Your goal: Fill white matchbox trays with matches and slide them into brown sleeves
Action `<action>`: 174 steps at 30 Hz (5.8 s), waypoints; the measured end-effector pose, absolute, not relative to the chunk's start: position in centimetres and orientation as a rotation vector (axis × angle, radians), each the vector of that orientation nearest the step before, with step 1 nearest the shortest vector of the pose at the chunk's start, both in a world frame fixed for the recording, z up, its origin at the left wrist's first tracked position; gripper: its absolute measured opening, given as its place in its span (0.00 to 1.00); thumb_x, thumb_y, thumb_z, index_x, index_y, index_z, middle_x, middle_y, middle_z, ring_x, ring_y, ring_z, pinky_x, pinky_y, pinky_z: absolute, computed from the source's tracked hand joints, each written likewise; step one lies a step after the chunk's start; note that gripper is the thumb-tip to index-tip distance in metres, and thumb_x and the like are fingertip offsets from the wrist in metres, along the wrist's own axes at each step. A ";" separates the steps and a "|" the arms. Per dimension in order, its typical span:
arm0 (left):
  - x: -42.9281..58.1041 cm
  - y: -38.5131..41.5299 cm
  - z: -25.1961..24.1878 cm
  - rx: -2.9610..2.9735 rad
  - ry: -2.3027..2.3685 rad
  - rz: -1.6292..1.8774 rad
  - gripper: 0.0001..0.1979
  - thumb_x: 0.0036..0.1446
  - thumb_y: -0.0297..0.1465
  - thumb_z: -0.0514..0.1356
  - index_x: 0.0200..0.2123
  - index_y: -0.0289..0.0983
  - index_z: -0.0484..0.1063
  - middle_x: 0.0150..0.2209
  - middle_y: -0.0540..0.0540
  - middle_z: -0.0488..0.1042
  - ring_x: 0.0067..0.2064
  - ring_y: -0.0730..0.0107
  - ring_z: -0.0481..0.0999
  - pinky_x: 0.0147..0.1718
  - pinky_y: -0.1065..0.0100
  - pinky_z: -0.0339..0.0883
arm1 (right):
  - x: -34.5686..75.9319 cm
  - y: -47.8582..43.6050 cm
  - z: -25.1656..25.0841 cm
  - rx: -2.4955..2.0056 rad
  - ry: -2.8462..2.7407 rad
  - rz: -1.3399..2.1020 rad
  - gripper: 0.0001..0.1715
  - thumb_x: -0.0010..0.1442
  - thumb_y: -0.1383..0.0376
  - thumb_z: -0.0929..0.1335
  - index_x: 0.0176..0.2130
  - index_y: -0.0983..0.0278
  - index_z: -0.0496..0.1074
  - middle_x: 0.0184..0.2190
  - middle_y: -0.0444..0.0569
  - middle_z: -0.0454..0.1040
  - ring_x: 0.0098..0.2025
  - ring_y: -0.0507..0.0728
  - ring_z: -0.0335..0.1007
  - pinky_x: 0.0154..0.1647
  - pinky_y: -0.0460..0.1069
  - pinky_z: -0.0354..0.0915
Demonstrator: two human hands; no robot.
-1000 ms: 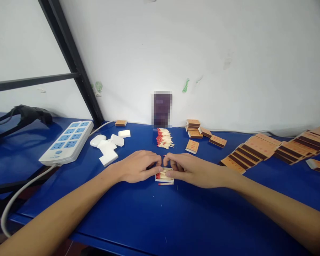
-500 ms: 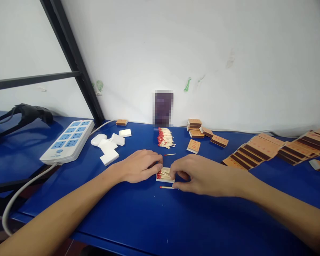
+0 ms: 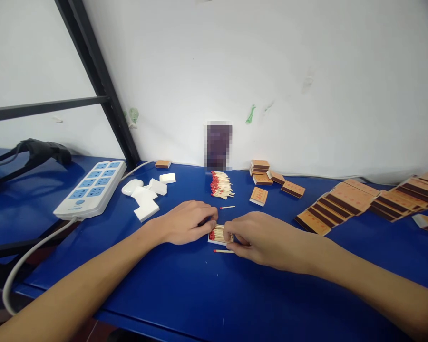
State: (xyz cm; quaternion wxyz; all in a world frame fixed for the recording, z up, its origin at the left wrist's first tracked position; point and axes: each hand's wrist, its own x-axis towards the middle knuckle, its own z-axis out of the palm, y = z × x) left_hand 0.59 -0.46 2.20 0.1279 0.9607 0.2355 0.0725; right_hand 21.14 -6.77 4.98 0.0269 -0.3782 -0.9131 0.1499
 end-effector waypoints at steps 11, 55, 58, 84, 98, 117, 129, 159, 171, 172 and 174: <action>0.4 -0.5 2.7 2.783 0.644 0.175 0.16 0.59 0.45 0.53 0.36 0.38 0.65 0.29 0.50 0.67 0.30 0.69 0.66 0.32 0.68 0.57 | 21.0 -7.2 4.4 -1.185 -2.946 0.456 0.10 0.60 0.68 0.61 0.28 0.64 0.68 0.26 0.45 0.72 0.26 0.50 0.64 0.25 0.46 0.51; 0.5 -0.4 2.4 2.741 0.641 0.240 0.14 0.64 0.39 0.48 0.33 0.37 0.64 0.29 0.50 0.67 0.30 0.70 0.65 0.31 0.69 0.56 | 21.7 -5.5 2.8 -1.225 -2.654 0.380 0.11 0.66 0.63 0.57 0.36 0.63 0.64 0.34 0.47 0.69 0.32 0.53 0.64 0.31 0.49 0.58; 0.5 -0.5 2.6 2.736 0.643 0.232 0.16 0.64 0.42 0.48 0.33 0.37 0.64 0.28 0.50 0.67 0.30 0.70 0.65 0.31 0.68 0.56 | 21.9 -5.4 3.4 -1.245 -2.667 0.259 0.10 0.66 0.65 0.56 0.39 0.63 0.65 0.36 0.48 0.69 0.33 0.53 0.65 0.32 0.48 0.59; 0.5 -0.7 2.4 2.799 0.707 0.231 0.19 0.52 0.47 0.59 0.40 0.39 0.66 0.33 0.49 0.67 0.33 0.67 0.66 0.33 0.67 0.59 | 26.1 -4.4 4.9 -1.572 -2.870 0.143 0.22 0.47 0.83 0.59 0.36 0.64 0.69 0.39 0.51 0.66 0.35 0.55 0.66 0.33 0.48 0.61; 0.7 -0.4 1.8 2.756 0.621 0.442 0.17 0.56 0.39 0.61 0.47 0.38 0.68 0.38 0.47 0.71 0.38 0.68 0.69 0.38 0.65 0.64 | 23.8 -5.7 6.0 -1.444 -2.766 0.406 0.20 0.59 0.58 0.63 0.50 0.61 0.66 0.41 0.51 0.74 0.42 0.61 0.69 0.39 0.52 0.60; 0.8 -0.6 1.8 2.690 0.625 0.425 0.15 0.58 0.37 0.60 0.47 0.38 0.69 0.38 0.48 0.69 0.35 0.72 0.68 0.35 0.70 0.63 | 23.8 -5.1 5.3 -1.440 -2.739 0.340 0.14 0.58 0.58 0.64 0.43 0.62 0.68 0.42 0.52 0.73 0.37 0.59 0.70 0.31 0.50 0.60; 0.8 -0.4 1.7 2.623 0.619 0.456 0.16 0.56 0.35 0.62 0.47 0.38 0.70 0.39 0.47 0.70 0.37 0.71 0.69 0.37 0.68 0.64 | 24.4 -4.6 5.3 -1.539 -2.711 0.487 0.14 0.53 0.56 0.67 0.38 0.62 0.72 0.36 0.50 0.72 0.36 0.59 0.68 0.33 0.51 0.62; 1.3 -0.2 1.0 1.890 0.827 0.576 0.21 0.58 0.41 0.57 0.51 0.36 0.65 0.27 0.53 0.67 0.26 0.75 0.69 0.25 0.71 0.64 | 23.4 -4.3 5.3 -1.439 -2.532 0.334 0.12 0.55 0.58 0.67 0.37 0.62 0.67 0.34 0.48 0.70 0.35 0.56 0.66 0.30 0.48 0.58; 2.5 -1.8 1.1 1.722 0.818 0.806 0.16 0.65 0.43 0.47 0.41 0.38 0.66 0.26 0.53 0.60 0.25 0.78 0.57 0.23 0.74 0.54 | 21.3 -5.5 3.7 -1.342 -2.320 0.340 0.11 0.54 0.60 0.67 0.32 0.62 0.63 0.29 0.44 0.68 0.27 0.51 0.61 0.26 0.47 0.55; 2.6 -1.8 1.1 1.732 0.831 0.835 0.17 0.66 0.43 0.46 0.39 0.37 0.65 0.26 0.53 0.61 0.25 0.77 0.57 0.24 0.74 0.54 | 21.2 -5.6 3.6 -1.340 -2.309 0.354 0.11 0.54 0.60 0.68 0.33 0.62 0.63 0.29 0.44 0.69 0.27 0.51 0.60 0.26 0.47 0.55; 2.7 -1.9 1.1 1.760 0.853 0.885 0.18 0.67 0.43 0.44 0.36 0.37 0.65 0.27 0.53 0.61 0.26 0.77 0.58 0.25 0.73 0.55 | 20.9 -5.8 3.5 -1.330 -2.284 0.373 0.11 0.54 0.60 0.68 0.35 0.63 0.64 0.31 0.45 0.69 0.27 0.51 0.61 0.26 0.47 0.55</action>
